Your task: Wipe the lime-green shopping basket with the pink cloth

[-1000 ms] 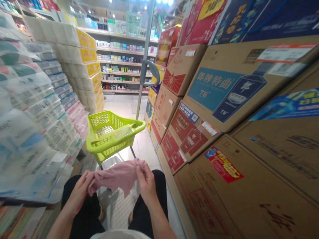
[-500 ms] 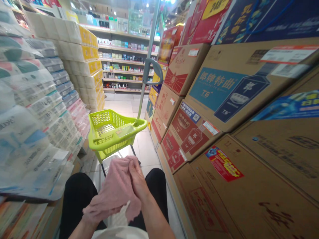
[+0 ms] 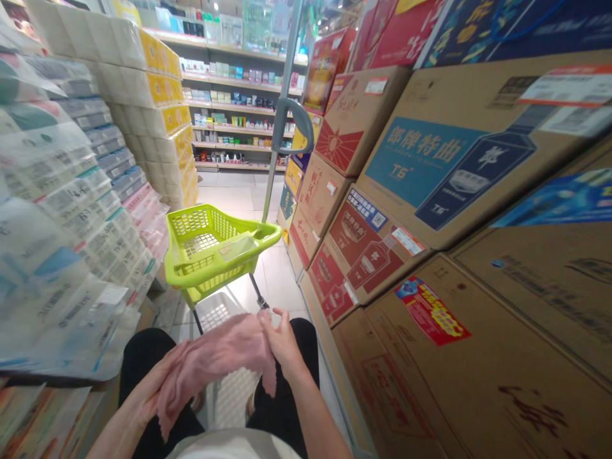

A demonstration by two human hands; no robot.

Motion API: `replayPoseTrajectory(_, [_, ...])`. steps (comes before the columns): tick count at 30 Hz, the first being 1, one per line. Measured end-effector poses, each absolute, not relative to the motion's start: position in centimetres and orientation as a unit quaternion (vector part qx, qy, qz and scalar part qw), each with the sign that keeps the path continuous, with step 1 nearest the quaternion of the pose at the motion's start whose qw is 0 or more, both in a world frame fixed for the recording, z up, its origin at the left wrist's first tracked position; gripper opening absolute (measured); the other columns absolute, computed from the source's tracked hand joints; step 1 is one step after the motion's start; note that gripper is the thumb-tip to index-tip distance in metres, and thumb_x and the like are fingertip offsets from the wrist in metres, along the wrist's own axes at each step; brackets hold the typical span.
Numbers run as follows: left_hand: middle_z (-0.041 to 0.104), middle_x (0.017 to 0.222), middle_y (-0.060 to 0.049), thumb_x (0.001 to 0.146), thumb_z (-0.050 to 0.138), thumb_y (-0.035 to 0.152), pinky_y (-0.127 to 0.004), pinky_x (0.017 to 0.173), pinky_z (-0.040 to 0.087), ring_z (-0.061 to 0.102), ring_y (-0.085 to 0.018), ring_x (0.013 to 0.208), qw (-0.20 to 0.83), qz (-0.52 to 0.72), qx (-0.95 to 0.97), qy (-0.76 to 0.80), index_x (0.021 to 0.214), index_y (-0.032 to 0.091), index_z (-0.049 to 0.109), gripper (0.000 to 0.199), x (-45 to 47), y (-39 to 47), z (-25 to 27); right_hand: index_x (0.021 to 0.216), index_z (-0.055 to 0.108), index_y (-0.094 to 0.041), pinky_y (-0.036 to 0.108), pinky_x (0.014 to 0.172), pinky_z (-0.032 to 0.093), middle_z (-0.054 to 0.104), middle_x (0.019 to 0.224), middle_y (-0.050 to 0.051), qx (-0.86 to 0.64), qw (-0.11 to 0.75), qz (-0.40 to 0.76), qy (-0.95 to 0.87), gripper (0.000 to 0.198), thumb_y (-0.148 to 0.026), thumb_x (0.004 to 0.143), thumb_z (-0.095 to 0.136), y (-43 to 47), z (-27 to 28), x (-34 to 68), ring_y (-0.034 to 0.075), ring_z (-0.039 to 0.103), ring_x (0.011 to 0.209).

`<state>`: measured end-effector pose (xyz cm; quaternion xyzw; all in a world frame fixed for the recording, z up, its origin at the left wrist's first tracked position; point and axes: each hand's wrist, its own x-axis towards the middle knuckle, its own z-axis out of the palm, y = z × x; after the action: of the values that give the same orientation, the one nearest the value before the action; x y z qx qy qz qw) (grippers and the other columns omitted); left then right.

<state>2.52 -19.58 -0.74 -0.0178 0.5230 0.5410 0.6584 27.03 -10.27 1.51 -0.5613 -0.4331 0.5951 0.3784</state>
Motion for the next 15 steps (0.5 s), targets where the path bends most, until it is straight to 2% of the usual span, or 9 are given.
replayPoseTrajectory(2, [0.073, 0.089, -0.003, 0.074, 0.077, 0.025, -0.035, 0.075, 0.059, 0.072, -0.021, 0.079, 0.632, 0.550, 0.013, 0.546, 0.140, 0.027, 0.035, 0.079, 1.8, -20.0, -1.4, 0.126, 0.052, -0.017, 0.023, 0.053, 0.043, 0.055, 0.059, -0.008, -0.517, 0.352, 0.648, -0.435, 0.070, -0.052, 0.070, 0.074, -10.3, 1.0, 27.4, 0.013, 0.056, 0.053])
replayPoseTrajectory(5, [0.072, 0.100, -0.006, 0.062, 0.085, 0.026, -0.033, 0.081, 0.056, 0.071, -0.022, 0.091, 0.651, 0.513, 0.113, 0.548, 0.130, 0.026, 0.051, 0.075, 0.7, -20.7, -1.2, 0.110, 0.067, -0.016, 0.028, 0.060, 0.047, 0.061, 0.064, -0.003, -0.450, 0.295, 0.686, -0.490, 0.055, -0.043, 0.064, 0.080, -10.4, 0.5, 27.9, 0.014, 0.059, 0.060])
replayPoseTrajectory(7, [0.071, 0.108, -0.008, 0.056, 0.087, 0.026, -0.030, 0.088, 0.053, 0.067, -0.023, 0.102, 0.636, 0.469, 0.207, 0.577, 0.119, 0.021, 0.062, 0.068, -0.1, -21.0, -0.7, 0.101, 0.072, -0.017, 0.031, 0.068, 0.050, 0.066, 0.075, 0.001, -0.460, 0.287, 0.624, -0.563, 0.043, -0.031, 0.062, 0.080, -10.4, 0.3, 28.1, 0.018, 0.062, 0.071])
replayPoseTrajectory(10, [0.070, 0.114, -0.008, 0.049, 0.088, 0.026, -0.036, 0.104, 0.044, 0.060, -0.029, 0.116, 0.535, 0.414, 0.356, 0.645, 0.106, 0.022, 0.072, 0.059, -1.4, -21.1, -0.9, 0.093, 0.076, -0.022, 0.035, 0.078, 0.050, 0.065, 0.085, 0.004, -0.498, 0.310, 0.445, -0.677, 0.026, -0.014, 0.071, 0.066, -10.5, -0.1, 28.2, 0.020, 0.061, 0.081])
replayPoseTrajectory(13, [0.070, 0.107, -0.006, 0.051, 0.083, 0.028, -0.045, 0.108, 0.039, 0.058, -0.032, 0.114, 0.422, 0.374, 0.442, 0.697, 0.087, 0.026, 0.076, 0.036, -3.2, -20.9, -2.2, 0.084, 0.075, -0.024, 0.037, 0.082, 0.048, 0.060, 0.089, 0.007, -0.510, 0.326, 0.327, -0.726, 0.023, -0.012, 0.078, 0.057, -10.6, -0.3, 28.5, 0.021, 0.058, 0.086])
replayPoseTrajectory(15, [0.066, 0.104, -0.006, 0.055, 0.077, 0.028, -0.047, 0.106, 0.041, 0.058, -0.032, 0.109, 0.345, 0.355, 0.470, 0.731, 0.075, 0.026, 0.075, 0.021, -4.1, -20.8, -3.2, 0.083, 0.073, -0.023, 0.039, 0.089, 0.046, 0.059, 0.104, 0.009, -0.493, 0.351, 0.311, -0.733, 0.016, -0.015, 0.079, 0.059, -10.6, -0.1, 28.8, 0.023, 0.056, 0.100])
